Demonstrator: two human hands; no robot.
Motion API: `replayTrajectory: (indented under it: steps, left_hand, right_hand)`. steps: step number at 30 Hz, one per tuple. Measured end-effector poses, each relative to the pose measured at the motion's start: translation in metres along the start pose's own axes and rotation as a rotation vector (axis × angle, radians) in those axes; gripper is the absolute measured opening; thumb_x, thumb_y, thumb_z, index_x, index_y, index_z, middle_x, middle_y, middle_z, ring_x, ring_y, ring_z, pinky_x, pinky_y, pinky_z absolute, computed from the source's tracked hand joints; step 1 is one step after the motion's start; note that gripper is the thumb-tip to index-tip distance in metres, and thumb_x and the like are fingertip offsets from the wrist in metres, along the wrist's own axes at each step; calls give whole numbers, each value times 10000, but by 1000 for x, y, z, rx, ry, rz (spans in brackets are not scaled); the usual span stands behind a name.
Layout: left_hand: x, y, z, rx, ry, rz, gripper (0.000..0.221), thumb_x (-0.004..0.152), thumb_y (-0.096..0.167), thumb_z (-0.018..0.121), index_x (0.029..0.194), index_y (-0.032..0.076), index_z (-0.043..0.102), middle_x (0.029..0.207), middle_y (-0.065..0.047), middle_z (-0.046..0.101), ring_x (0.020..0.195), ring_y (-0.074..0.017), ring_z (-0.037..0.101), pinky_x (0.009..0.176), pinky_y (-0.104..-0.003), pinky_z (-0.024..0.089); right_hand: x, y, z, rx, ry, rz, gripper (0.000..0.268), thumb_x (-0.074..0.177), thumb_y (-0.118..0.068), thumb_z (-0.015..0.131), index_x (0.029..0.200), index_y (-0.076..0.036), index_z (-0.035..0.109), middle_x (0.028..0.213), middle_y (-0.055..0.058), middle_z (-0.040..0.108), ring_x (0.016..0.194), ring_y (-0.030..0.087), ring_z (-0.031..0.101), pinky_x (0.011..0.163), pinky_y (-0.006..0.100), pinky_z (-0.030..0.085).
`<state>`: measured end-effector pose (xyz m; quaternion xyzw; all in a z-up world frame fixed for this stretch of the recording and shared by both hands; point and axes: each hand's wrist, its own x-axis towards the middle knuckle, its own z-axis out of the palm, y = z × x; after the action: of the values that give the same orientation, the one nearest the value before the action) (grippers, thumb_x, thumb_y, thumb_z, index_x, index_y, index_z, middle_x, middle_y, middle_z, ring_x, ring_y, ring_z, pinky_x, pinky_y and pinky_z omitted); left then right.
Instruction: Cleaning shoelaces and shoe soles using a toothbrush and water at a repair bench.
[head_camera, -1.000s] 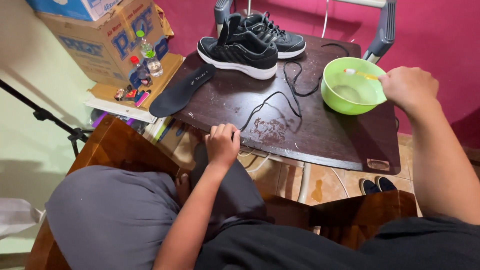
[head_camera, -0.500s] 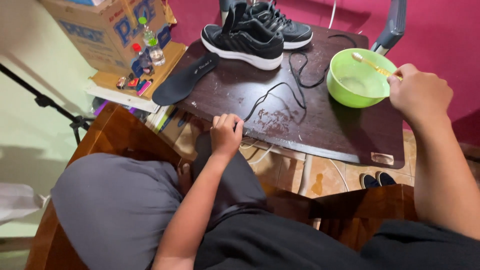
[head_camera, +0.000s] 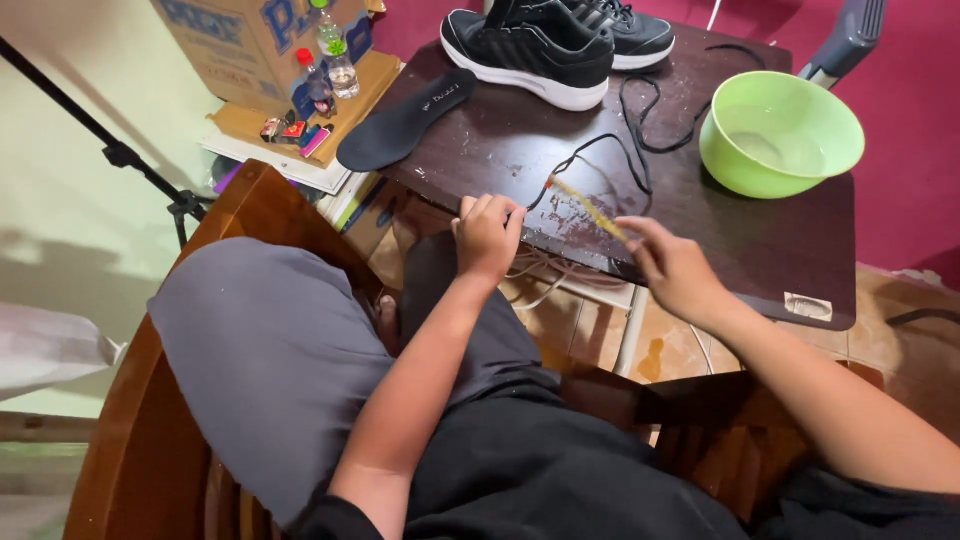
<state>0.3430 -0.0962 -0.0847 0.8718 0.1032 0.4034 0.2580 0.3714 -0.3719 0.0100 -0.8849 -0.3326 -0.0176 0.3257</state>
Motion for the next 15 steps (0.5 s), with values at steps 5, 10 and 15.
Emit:
replayTrajectory:
  steps: [5,10,15]
  left_hand:
    - [-6,12,-7,154,87,15,189,848,391,745,809,260,615,712,93,499,875,-175,591,765,-415,496]
    - [-15,6,2,220,110,56,183,821,363,768,823,274,608,723,106,487,895,-156,577,829,-425,457]
    - [-18,11,-2,297,134,142,228,818,376,769,841,264,571,754,83,472,865,-160,547,880,-446,412]
  right_hand:
    - [8,0,4,-3,-149,-109,399,968,-163,536,1353,-210,627,1007,266,741,1005,546,638,838,642,523]
    - [15,16,8,-67,-127,-63,415,969,-174,574,1359,-294,647,1034,202,760,1038,484,660,875,600,540]
    - [19,20,-2,-182,-71,-70,407,973,-211,593,1350,-354,647,1074,123,766,1028,412,690,848,547,568]
